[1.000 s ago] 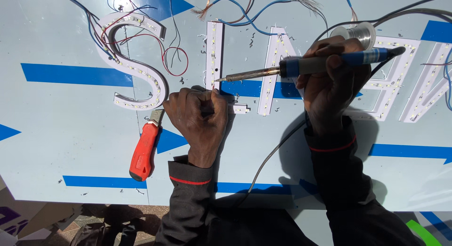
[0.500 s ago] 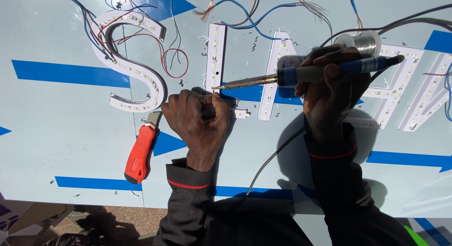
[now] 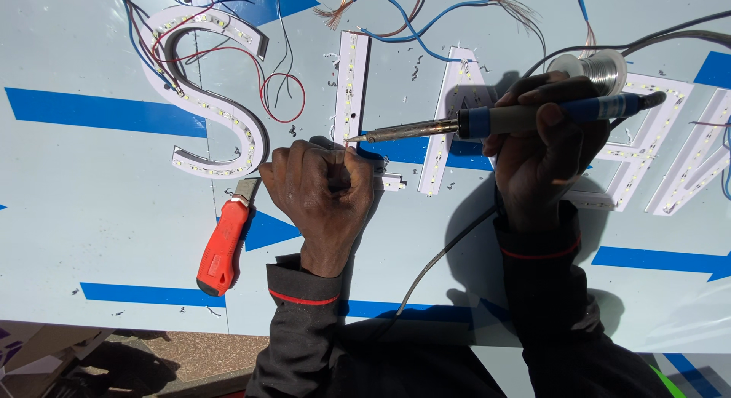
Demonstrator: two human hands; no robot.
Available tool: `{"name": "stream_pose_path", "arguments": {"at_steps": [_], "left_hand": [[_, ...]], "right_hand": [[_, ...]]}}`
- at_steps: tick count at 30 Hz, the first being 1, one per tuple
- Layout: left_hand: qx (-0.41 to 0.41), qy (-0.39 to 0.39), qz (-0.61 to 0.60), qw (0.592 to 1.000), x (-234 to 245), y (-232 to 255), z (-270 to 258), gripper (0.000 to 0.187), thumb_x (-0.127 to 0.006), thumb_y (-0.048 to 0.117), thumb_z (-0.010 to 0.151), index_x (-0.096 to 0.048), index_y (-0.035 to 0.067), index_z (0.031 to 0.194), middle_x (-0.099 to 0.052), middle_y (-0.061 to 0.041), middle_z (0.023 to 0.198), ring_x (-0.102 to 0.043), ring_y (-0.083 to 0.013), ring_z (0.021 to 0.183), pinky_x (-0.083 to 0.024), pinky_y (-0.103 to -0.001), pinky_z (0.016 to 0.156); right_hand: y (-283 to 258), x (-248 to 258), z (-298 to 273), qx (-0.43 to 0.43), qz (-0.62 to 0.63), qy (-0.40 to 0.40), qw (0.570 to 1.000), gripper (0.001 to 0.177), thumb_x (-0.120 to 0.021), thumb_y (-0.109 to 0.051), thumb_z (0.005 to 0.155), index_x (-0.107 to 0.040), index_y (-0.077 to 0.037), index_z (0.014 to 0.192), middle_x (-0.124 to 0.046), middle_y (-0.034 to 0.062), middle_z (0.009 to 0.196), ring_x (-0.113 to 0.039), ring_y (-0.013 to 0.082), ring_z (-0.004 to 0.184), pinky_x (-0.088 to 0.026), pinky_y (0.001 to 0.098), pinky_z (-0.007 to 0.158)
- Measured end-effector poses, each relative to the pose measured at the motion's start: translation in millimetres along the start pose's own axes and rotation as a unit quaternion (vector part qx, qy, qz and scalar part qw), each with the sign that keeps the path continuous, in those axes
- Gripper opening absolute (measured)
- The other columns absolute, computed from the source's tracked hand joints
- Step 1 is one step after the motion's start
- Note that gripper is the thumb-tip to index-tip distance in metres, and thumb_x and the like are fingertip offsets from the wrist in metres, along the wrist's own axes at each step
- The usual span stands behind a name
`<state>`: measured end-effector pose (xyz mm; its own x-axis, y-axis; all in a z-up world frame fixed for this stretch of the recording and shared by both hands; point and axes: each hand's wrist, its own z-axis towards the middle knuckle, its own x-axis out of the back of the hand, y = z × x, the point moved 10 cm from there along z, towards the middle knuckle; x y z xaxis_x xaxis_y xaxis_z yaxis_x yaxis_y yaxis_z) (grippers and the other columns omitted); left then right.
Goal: The person solders wires to LED strips shaped into letters on a white board. They use a soldering iron to attach wires to the LED strips and a utility knife to strip wire insulation.
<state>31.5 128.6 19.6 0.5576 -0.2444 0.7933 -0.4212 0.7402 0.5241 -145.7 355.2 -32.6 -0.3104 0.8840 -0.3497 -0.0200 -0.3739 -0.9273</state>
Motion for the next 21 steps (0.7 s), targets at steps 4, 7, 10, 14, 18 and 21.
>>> {"name": "stream_pose_path", "arguments": {"at_steps": [4, 7, 10, 14, 18, 21], "left_hand": [[-0.002, 0.003, -0.002, 1.000, -0.2, 0.1, 0.1, 0.026, -0.072, 0.013, 0.098, -0.051, 0.008, 0.084, -0.053, -0.008, 0.079, -0.044, -0.0318, 0.076, -0.035, -0.052, 0.078], [0.000, 0.003, -0.001, 1.000, -0.8, -0.4, 0.5, 0.025, -0.073, 0.012, 0.096, -0.051, 0.008, 0.084, -0.053, -0.008, 0.078, -0.044, -0.0317, 0.075, -0.035, -0.052, 0.078], [-0.006, 0.006, 0.001, 1.000, -0.3, 0.5, 0.8, 0.026, -0.071, 0.013, 0.098, -0.050, 0.008, 0.084, -0.051, -0.008, 0.077, -0.042, -0.0309, 0.075, -0.033, -0.051, 0.077], [-0.002, 0.004, -0.001, 1.000, -0.6, 0.1, 0.9, 0.026, -0.072, 0.010, 0.096, -0.049, 0.010, 0.082, -0.048, -0.006, 0.075, -0.042, -0.0298, 0.073, -0.034, -0.050, 0.078], [-0.009, 0.016, 0.001, 1.000, -1.6, -2.0, -1.7, 0.026, -0.073, 0.011, 0.096, -0.051, 0.010, 0.083, -0.052, -0.006, 0.077, -0.043, -0.0309, 0.075, -0.036, -0.051, 0.078], [-0.005, 0.017, -0.001, 1.000, -3.2, -4.4, -3.2, 0.030, -0.074, 0.016, 0.098, -0.049, 0.010, 0.083, -0.052, -0.006, 0.079, -0.044, -0.0304, 0.077, -0.035, -0.050, 0.078]], "right_hand": [[0.7, -4.3, 0.5, -0.021, -0.012, 0.002, 1.000, 0.022, -0.070, -0.027, 0.117, -0.064, -0.006, 0.119, -0.064, 0.0136, 0.110, -0.068, 0.0298, 0.083, -0.054, 0.0352, 0.047], [5.5, 4.5, -3.1, -0.026, -0.004, 0.009, 1.000, 0.024, -0.070, -0.028, 0.117, -0.066, -0.005, 0.122, -0.067, 0.0171, 0.109, -0.066, 0.0313, 0.074, -0.054, 0.0359, 0.048], [8.3, 9.1, -4.0, -0.022, 0.015, 0.006, 1.000, 0.023, -0.071, -0.028, 0.118, -0.065, -0.007, 0.126, -0.069, 0.0163, 0.112, -0.066, 0.0324, 0.075, -0.055, 0.0367, 0.050], [1.6, 1.1, 2.7, 0.015, 0.025, -0.009, 1.000, 0.015, -0.067, -0.024, 0.118, -0.063, -0.010, 0.122, -0.064, 0.0089, 0.111, -0.068, 0.0297, 0.079, -0.053, 0.0347, 0.045], [-5.9, -10.4, 6.1, 0.005, -0.007, -0.021, 1.000, 0.020, -0.064, -0.028, 0.119, -0.063, -0.009, 0.121, -0.067, 0.0182, 0.104, -0.058, 0.0299, 0.057, -0.049, 0.0320, 0.045], [-4.6, -3.5, 7.0, -0.001, -0.028, 0.015, 0.999, 0.023, -0.065, -0.028, 0.117, -0.063, -0.005, 0.114, -0.066, 0.0216, 0.100, -0.058, 0.0320, 0.050, -0.045, 0.0304, 0.048]]}}
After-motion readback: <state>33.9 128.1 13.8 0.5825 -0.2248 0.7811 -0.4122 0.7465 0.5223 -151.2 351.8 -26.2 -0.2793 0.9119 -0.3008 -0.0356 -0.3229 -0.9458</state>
